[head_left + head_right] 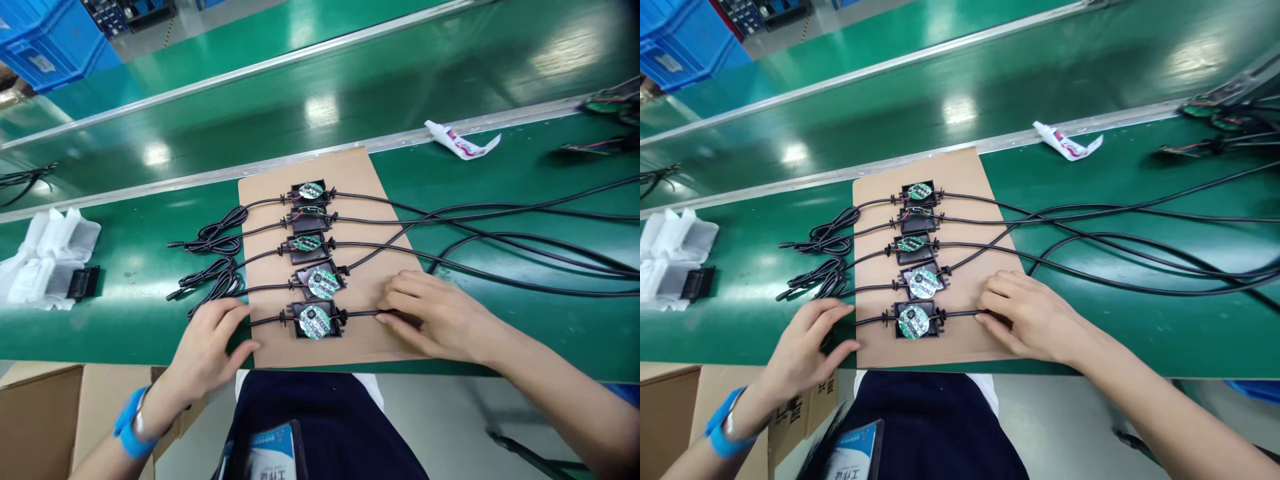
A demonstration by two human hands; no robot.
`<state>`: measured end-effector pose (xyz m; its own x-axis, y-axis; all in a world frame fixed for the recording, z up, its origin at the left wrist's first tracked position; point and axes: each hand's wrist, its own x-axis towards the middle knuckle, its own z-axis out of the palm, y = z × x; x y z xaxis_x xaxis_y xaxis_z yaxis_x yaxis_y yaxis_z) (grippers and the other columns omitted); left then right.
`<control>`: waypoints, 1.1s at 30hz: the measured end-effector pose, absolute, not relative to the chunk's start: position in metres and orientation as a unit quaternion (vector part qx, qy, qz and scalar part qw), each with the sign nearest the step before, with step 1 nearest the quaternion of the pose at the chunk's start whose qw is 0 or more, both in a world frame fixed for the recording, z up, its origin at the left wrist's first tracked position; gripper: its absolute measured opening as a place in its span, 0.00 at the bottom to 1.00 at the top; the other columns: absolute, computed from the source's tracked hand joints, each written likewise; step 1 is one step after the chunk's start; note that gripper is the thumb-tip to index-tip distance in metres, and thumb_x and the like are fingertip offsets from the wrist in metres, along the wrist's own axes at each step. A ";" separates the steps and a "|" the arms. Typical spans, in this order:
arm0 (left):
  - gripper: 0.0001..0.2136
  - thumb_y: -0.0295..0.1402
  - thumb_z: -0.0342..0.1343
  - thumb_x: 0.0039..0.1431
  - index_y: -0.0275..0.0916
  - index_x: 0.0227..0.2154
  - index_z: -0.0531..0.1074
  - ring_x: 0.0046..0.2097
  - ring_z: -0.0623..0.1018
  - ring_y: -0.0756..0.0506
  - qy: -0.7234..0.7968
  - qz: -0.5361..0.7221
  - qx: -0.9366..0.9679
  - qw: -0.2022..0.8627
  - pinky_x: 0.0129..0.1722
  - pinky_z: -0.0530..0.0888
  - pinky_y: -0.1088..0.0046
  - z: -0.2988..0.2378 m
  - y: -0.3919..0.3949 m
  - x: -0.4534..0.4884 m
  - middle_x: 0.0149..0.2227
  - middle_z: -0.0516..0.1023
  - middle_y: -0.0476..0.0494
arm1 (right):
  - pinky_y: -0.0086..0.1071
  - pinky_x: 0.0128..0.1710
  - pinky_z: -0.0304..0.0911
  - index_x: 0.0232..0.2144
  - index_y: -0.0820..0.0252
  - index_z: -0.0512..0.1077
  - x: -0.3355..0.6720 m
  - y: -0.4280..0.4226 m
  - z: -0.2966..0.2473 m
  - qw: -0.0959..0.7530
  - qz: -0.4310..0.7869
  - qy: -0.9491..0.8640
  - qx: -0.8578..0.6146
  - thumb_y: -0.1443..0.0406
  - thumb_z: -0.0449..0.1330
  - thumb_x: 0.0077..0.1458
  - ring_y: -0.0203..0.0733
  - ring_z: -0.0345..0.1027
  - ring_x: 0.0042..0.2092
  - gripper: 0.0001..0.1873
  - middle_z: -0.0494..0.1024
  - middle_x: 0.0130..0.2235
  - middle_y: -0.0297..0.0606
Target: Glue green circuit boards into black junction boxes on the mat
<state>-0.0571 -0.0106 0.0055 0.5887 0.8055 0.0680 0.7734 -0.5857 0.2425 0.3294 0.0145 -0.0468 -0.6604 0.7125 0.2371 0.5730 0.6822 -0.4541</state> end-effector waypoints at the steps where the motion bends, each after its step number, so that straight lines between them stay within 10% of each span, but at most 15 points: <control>1: 0.22 0.37 0.59 0.61 0.36 0.55 0.65 0.51 0.73 0.38 0.463 0.082 0.879 0.077 0.50 0.72 0.60 0.009 -0.019 -0.069 0.50 0.72 0.34 | 0.35 0.37 0.57 0.32 0.59 0.68 0.331 0.013 -0.048 0.210 0.187 -0.889 -0.361 0.68 0.56 0.61 0.41 0.60 0.35 0.04 0.68 0.32 0.38; 12: 0.12 0.22 0.55 0.61 0.43 0.44 0.72 0.38 0.74 0.43 0.504 0.076 0.856 -0.090 0.39 0.63 0.64 0.007 -0.026 -0.119 0.38 0.75 0.44 | 0.38 0.38 0.58 0.33 0.59 0.71 0.329 0.010 -0.055 0.261 0.191 -0.875 -0.359 0.72 0.57 0.59 0.40 0.60 0.34 0.05 0.68 0.32 0.38; 24: 0.13 0.33 0.51 0.67 0.41 0.51 0.72 0.50 0.74 0.37 0.495 0.039 0.867 0.046 0.47 0.67 0.58 0.014 0.080 -0.040 0.50 0.77 0.39 | 0.38 0.45 0.63 0.40 0.62 0.74 0.345 0.087 -0.049 0.209 -0.003 -0.879 -0.429 0.67 0.54 0.64 0.45 0.66 0.40 0.09 0.76 0.38 0.43; 33: 0.10 0.25 0.51 0.66 0.40 0.43 0.76 0.39 0.76 0.43 0.494 0.022 0.869 0.030 0.37 0.68 0.65 -0.008 0.090 -0.035 0.38 0.78 0.44 | 0.37 0.39 0.62 0.31 0.60 0.74 0.347 0.111 -0.058 0.159 -0.002 -0.879 -0.450 0.69 0.52 0.61 0.45 0.66 0.37 0.11 0.76 0.34 0.41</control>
<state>-0.0350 0.0901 -0.0081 0.5106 0.8598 0.0075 0.8572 -0.5097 0.0740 0.3473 0.1113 -0.0576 -0.5452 0.7899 0.2809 0.7911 0.5956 -0.1395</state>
